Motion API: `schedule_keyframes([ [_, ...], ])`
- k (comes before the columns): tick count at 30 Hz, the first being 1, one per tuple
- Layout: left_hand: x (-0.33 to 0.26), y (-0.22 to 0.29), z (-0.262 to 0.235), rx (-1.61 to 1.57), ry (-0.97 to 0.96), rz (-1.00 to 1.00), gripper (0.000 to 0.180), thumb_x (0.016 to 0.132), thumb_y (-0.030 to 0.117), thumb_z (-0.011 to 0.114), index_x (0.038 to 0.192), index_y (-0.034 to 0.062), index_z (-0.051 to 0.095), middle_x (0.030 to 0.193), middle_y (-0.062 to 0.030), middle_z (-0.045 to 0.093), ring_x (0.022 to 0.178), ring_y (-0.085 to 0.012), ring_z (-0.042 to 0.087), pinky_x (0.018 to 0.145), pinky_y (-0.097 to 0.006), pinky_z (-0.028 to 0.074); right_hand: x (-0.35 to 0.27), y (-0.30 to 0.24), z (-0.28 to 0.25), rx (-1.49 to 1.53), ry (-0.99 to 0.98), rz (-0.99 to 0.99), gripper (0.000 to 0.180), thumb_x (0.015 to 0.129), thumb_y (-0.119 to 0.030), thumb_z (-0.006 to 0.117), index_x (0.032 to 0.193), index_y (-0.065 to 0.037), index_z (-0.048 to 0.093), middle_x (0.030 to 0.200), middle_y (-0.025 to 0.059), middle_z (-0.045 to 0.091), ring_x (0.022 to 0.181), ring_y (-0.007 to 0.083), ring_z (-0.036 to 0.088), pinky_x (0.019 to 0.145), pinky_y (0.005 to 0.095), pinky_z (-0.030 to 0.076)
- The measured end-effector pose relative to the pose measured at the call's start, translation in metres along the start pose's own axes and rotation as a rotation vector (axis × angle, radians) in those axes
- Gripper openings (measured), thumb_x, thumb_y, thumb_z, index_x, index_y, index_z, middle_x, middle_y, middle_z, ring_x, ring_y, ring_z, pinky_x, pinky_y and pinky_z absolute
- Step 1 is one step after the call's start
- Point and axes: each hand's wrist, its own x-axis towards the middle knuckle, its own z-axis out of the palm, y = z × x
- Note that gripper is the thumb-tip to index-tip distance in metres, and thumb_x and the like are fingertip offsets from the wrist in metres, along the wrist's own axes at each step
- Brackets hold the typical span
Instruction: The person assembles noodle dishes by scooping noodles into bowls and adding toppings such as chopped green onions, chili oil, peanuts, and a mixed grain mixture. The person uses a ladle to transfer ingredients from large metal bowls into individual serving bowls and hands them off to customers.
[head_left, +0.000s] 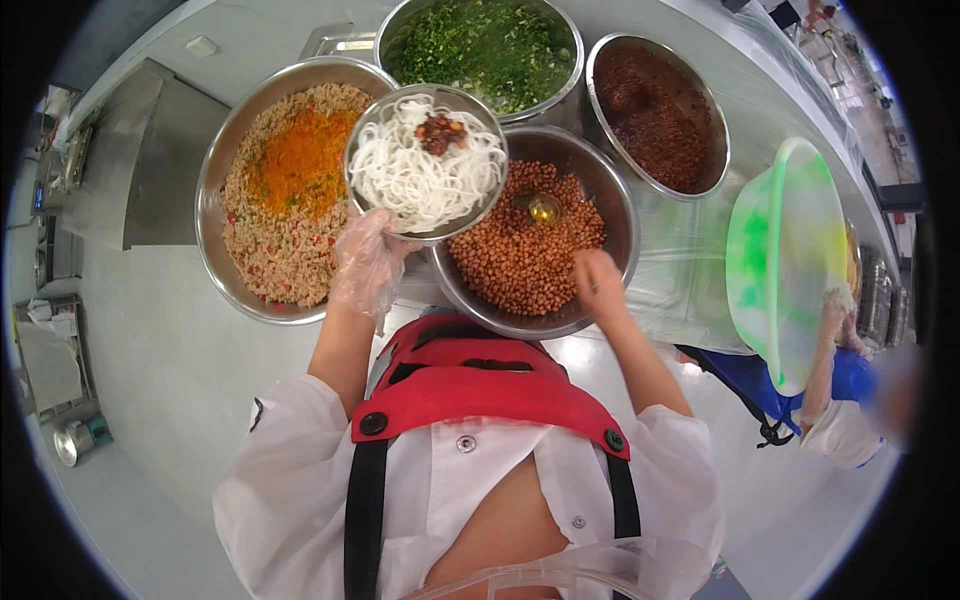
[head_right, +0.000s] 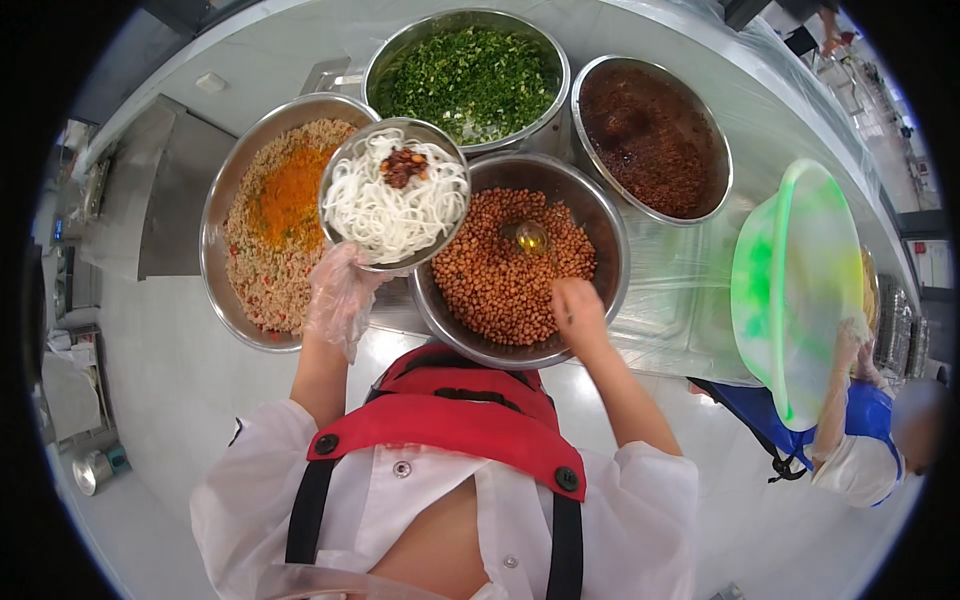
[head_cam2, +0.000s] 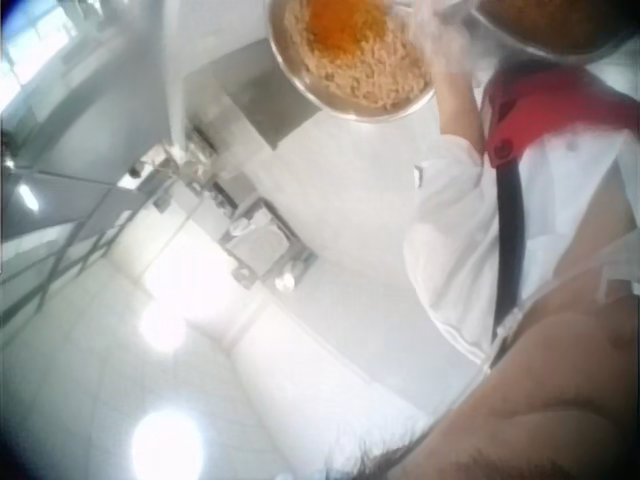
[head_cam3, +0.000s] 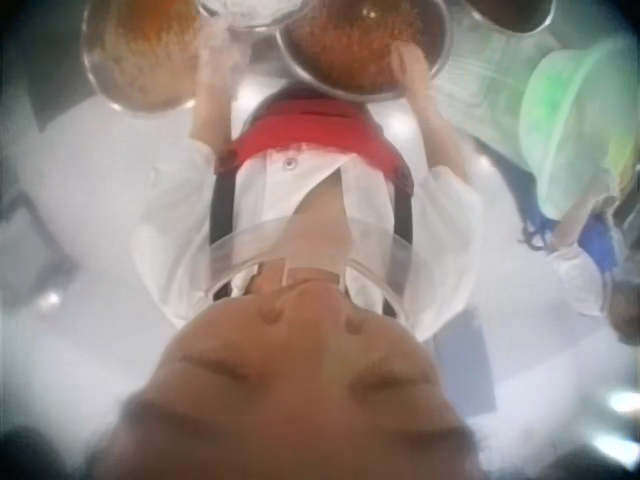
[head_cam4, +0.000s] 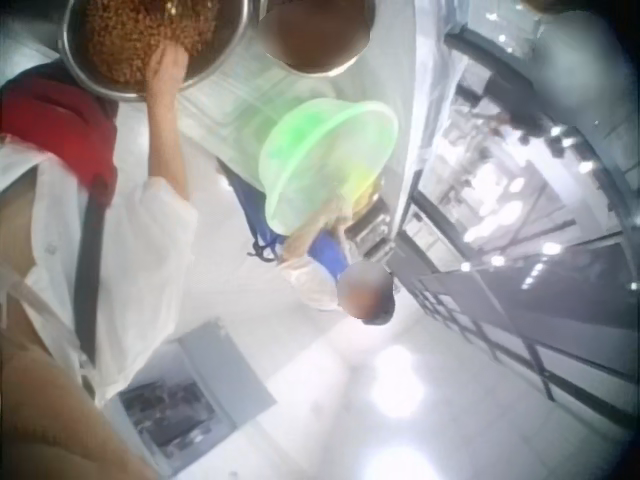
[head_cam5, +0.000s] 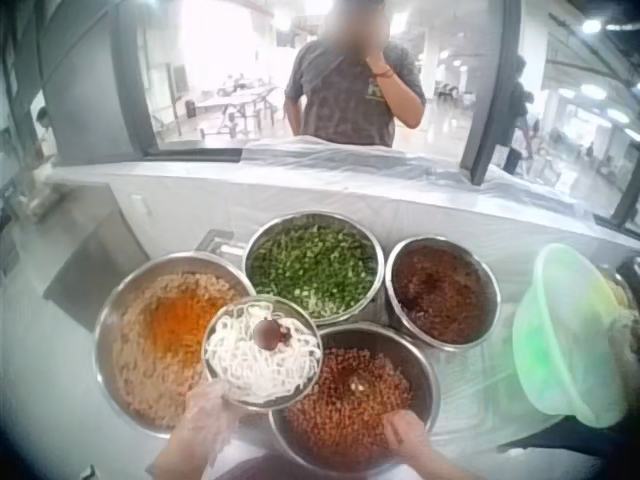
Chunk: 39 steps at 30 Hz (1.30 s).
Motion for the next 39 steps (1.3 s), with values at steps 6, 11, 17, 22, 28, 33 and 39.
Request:
schedule_keyframes([
  [6, -0.003, 0.013, -0.03, -0.063, 0.004, 0.043, 0.059, 0.077, 0.007, 0.055, 0.127, -0.0103, 0.03, 0.119, -0.0228, 0.051, 0.105, -0.036, 0.055, 0.08, -0.05, 0.054, -0.022, -0.037, 0.027, 0.271, -0.034, 0.28, 0.009, 0.085, -0.004, 0.055, 0.092, 0.003, 0.056, 0.083, 0.0143, 0.058, 0.068, 0.0238, 0.06, 0.066, 0.033, 0.048],
  [11, -0.004, 0.019, -0.031, -0.04, 0.072, -0.007, 0.057, 0.075, 0.004, 0.05, 0.127, -0.0088, 0.031, 0.117, -0.0251, 0.051, 0.101, -0.0379, 0.058, 0.076, -0.051, 0.056, -0.004, -0.031, 0.011, 0.669, 0.151, 0.67, 0.019, 0.093, -0.013, 0.047, 0.094, 0.005, 0.054, 0.073, 0.011, 0.06, 0.06, 0.0145, 0.061, 0.058, 0.0252, 0.048],
  [17, -0.007, 0.02, -0.026, 0.026, 0.045, 0.033, 0.065, 0.069, 0.0, 0.044, 0.132, 0.0007, 0.026, 0.12, -0.0244, 0.049, 0.098, -0.0397, 0.058, 0.071, -0.053, 0.056, 0.055, -0.084, -0.055, 0.801, 0.249, 0.674, 0.022, 0.094, -0.015, 0.044, 0.094, 0.005, 0.055, 0.079, 0.0143, 0.062, 0.06, 0.0156, 0.06, 0.06, 0.0255, 0.047],
  [22, -0.003, 0.022, -0.027, -0.021, 0.039, -0.013, 0.064, 0.069, -0.001, 0.041, 0.132, -0.0019, 0.029, 0.128, -0.0246, 0.043, 0.106, -0.0393, 0.054, 0.078, -0.052, 0.054, 0.075, -0.151, -0.065, 0.652, 0.172, 0.154, 0.02, 0.093, -0.009, 0.041, 0.095, 0.003, 0.056, 0.086, 0.0138, 0.063, 0.062, 0.016, 0.06, 0.062, 0.0278, 0.048],
  [28, 0.008, 0.029, -0.014, -0.017, 0.079, 0.06, 0.06, 0.074, 0.0, 0.044, 0.133, 0.0006, 0.028, 0.115, -0.0197, 0.053, 0.102, -0.0346, 0.057, 0.077, -0.055, 0.053, 0.106, -0.164, -0.028, -0.047, 0.046, -0.742, 0.011, 0.077, 0.005, 0.054, 0.086, 0.001, 0.06, 0.076, 0.0113, 0.061, 0.072, 0.0264, 0.059, 0.062, 0.0329, 0.045],
  [33, 0.038, 0.038, -0.036, -0.046, 0.072, 0.071, 0.061, 0.072, 0.0, 0.044, 0.131, -0.0008, 0.029, 0.119, -0.0208, 0.051, 0.1, -0.0355, 0.059, 0.077, -0.055, 0.054, 0.191, -0.125, -0.005, 0.328, 0.224, -0.209, 0.01, 0.085, 0.001, 0.05, 0.088, 0.003, 0.059, 0.072, 0.0112, 0.06, 0.065, 0.0192, 0.06, 0.059, 0.0274, 0.046],
  [39, 0.055, 0.058, -0.017, -0.053, 0.136, 0.101, 0.063, 0.069, -0.003, 0.04, 0.131, -0.0013, 0.03, 0.118, -0.0213, 0.052, 0.097, -0.0348, 0.06, 0.069, -0.05, 0.058, 0.305, 0.032, 0.066, -0.318, 0.233, 0.062, 0.02, 0.09, -0.018, 0.047, 0.087, -0.001, 0.056, 0.074, 0.0187, 0.06, 0.063, 0.0332, 0.06, 0.058, 0.0406, 0.048],
])
